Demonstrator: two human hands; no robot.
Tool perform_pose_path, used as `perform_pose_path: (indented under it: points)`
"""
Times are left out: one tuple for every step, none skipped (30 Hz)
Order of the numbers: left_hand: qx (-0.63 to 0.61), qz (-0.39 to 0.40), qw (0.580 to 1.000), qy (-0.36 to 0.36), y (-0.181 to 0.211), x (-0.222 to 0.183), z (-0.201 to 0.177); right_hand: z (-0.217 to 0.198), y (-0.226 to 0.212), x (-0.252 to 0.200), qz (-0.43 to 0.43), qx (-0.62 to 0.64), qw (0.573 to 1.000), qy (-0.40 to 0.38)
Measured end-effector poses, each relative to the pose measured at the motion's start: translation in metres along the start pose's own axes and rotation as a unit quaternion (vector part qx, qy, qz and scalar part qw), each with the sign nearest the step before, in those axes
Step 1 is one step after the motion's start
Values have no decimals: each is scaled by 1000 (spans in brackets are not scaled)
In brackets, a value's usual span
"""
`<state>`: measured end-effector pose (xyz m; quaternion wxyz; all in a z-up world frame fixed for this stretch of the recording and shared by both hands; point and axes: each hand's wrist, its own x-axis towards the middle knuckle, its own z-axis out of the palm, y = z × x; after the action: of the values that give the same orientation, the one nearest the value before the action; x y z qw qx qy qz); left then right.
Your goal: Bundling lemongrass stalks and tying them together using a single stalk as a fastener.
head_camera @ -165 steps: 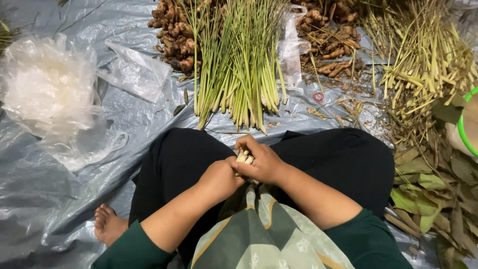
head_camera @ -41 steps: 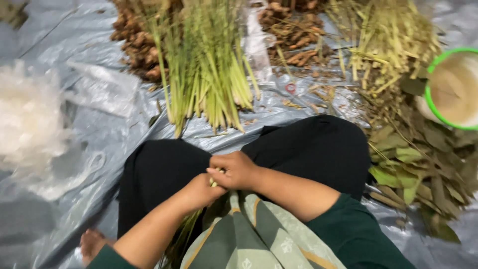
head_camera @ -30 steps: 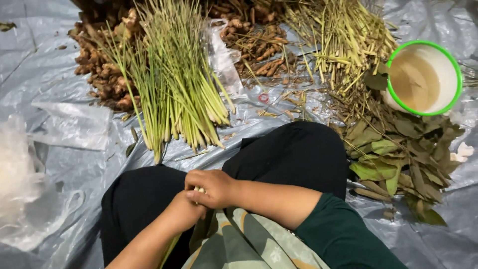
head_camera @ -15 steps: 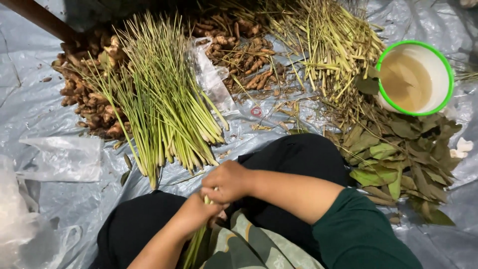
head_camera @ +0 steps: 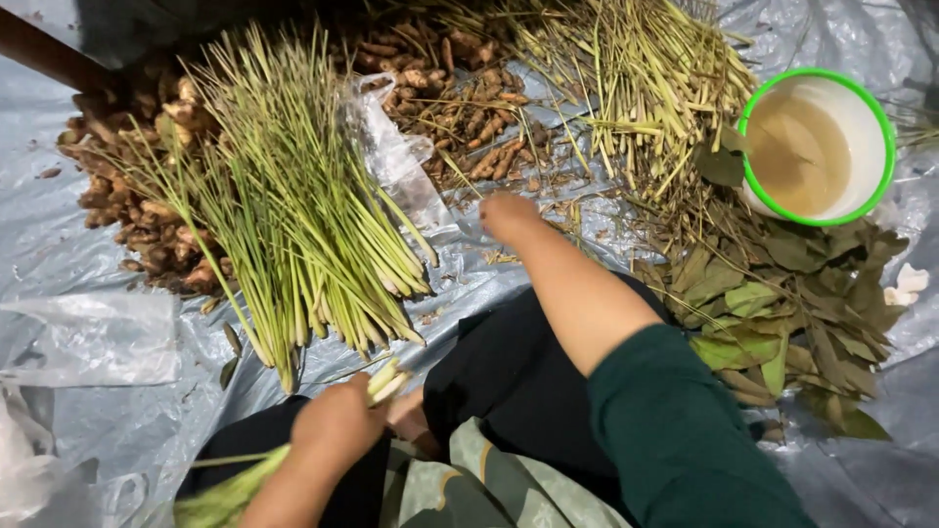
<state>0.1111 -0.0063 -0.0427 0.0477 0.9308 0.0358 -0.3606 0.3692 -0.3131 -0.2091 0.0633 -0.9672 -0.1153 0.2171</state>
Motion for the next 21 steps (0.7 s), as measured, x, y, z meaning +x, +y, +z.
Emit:
perform_pose_path:
  points:
    - [1,1,1000,-3,-11,2,5,5,3,1,2,1,1000,-3]
    - [93,36,993,60,-22,6,7,5,5,5,31,-15,999,-10]
    - [184,70,973,123,-33,10,10,5,7,10,59,-30,998,-16]
    - [184,70,973,123,-39,18,15,12,6,14,60,-30,998,-16]
    - [192,76,954,216,-46,26,20,20,5,19,31,-52,998,24]
    - [199,79,928,305,-53,33,25,28,2,23,0,-74,995,61]
    - [199,79,929,303,-45,34,15,21,-5,19,0,-74,995,60]
    - [169,36,938,301,-37,35,5,13,-13,16,8,-123,992,29]
    - [139,-7,944,298,-30,36,-5,6,-20,12,17,-172,985,-2]
    - [140,-5,946,294,-27,46,-3,27,-8,22,19,-170,985,-6]
    - [87,3,943,321,-24,55,-1,48,3,32,5,-128,991,39]
    - [32,9,936,352,-21,67,-1,65,15,46,-11,-88,992,89]
    - [32,9,935,353,-17,72,-10,45,8,30,-11,-88,992,90]
    - [-3,0,960,281,-12,77,-19,24,1,15,7,-71,996,60]
    - [-38,-9,977,208,-8,81,-28,4,-7,-1,26,-53,998,30]
    - [-41,-11,977,208,-4,81,-32,0,-6,-2,23,-55,998,30]
    - [-55,-4,981,185,-1,80,-36,-4,-6,-4,47,-27,998,26]
    - [-68,4,984,162,2,80,-42,-9,-7,-4,71,3,997,22]
    - [-69,3,984,164,1,85,-34,-15,-7,-7,68,2,997,23]
    - [-71,11,986,150,0,89,-26,-20,-8,-11,81,22,996,4]
    - [-73,19,988,136,-2,94,-19,-25,-8,-14,93,43,995,-14]
